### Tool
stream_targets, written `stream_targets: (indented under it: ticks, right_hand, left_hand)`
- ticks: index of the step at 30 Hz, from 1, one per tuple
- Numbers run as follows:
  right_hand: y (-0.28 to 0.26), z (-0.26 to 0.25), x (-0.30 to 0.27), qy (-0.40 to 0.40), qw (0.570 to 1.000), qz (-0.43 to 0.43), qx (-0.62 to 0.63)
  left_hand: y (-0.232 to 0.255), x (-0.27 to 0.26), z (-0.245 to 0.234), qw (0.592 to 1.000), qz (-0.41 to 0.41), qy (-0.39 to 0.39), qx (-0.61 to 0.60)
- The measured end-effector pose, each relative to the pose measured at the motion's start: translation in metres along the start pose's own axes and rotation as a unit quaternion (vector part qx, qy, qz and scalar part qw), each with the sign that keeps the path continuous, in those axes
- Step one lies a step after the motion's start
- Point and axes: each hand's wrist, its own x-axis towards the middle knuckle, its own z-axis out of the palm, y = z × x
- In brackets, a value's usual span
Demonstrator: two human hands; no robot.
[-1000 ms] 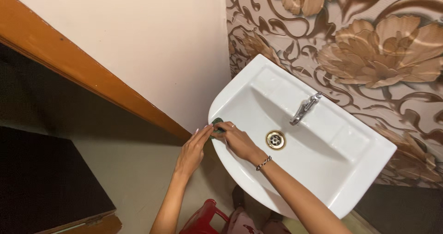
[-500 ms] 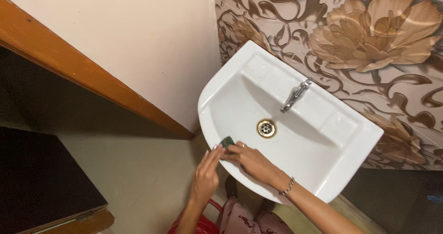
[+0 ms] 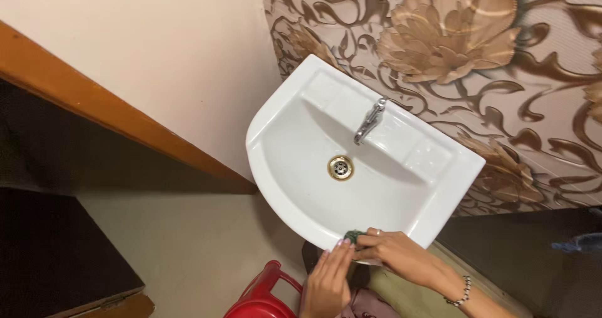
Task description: The person scrubs a white bathroom sink with a green sponge, focusing on the basin, faucet, and surrounding surfaces. They repeatedly rinse the sponge under running water and continue scrubbing different areas of the sink throughout the clip.
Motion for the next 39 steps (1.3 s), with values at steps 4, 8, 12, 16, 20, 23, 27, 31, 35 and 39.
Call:
stream_targets:
  ticks: [4,8,12,16,20,23,27,31,35,39]
  right_hand:
    - [0.019,-0.014,-0.037,0.011,0.999,0.034,0.010]
    - [0.032,-0.018,-0.058,0.078,0.994,0.075,0.036]
    - [0.048,-0.020,-0.063,0.135,0.989,0.067,-0.013]
    - [0.061,-0.018,-0.064,0.231,0.967,0.107,-0.005]
    - [0.065,-0.021,-0.054,0.376,0.886,0.202,0.183]
    - [0.066,-0.031,-0.033,0.492,0.803,0.264,0.208]
    - [0.058,-0.051,-0.002,0.596,0.677,0.375,0.215]
    - [0.069,-0.060,0.060,0.685,0.651,0.296,0.139]
    - [0.072,-0.056,0.115,0.606,0.714,0.346,0.064]
    - [0.069,-0.061,0.119,0.513,0.761,0.395,0.031]
  left_hand:
    - [0.033,0.031,0.007,0.997,0.045,-0.037,-0.043]
    - [0.058,0.070,-0.001,0.993,0.017,-0.066,-0.093]
    - [0.076,0.115,-0.018,0.981,-0.037,-0.129,-0.142]
    - [0.078,0.158,-0.034,0.969,-0.041,-0.144,-0.198]
    - [0.069,0.198,-0.049,0.970,-0.022,-0.111,-0.217]
    - [0.050,0.227,-0.066,0.971,-0.031,-0.094,-0.217]
    - [0.013,0.270,-0.095,0.982,-0.020,-0.041,-0.185]
    - [-0.027,0.316,-0.099,0.970,-0.055,-0.066,-0.228]
    - [-0.053,0.346,-0.080,0.951,0.022,-0.092,-0.293]
    - [-0.066,0.358,-0.069,0.949,0.040,-0.158,-0.268]
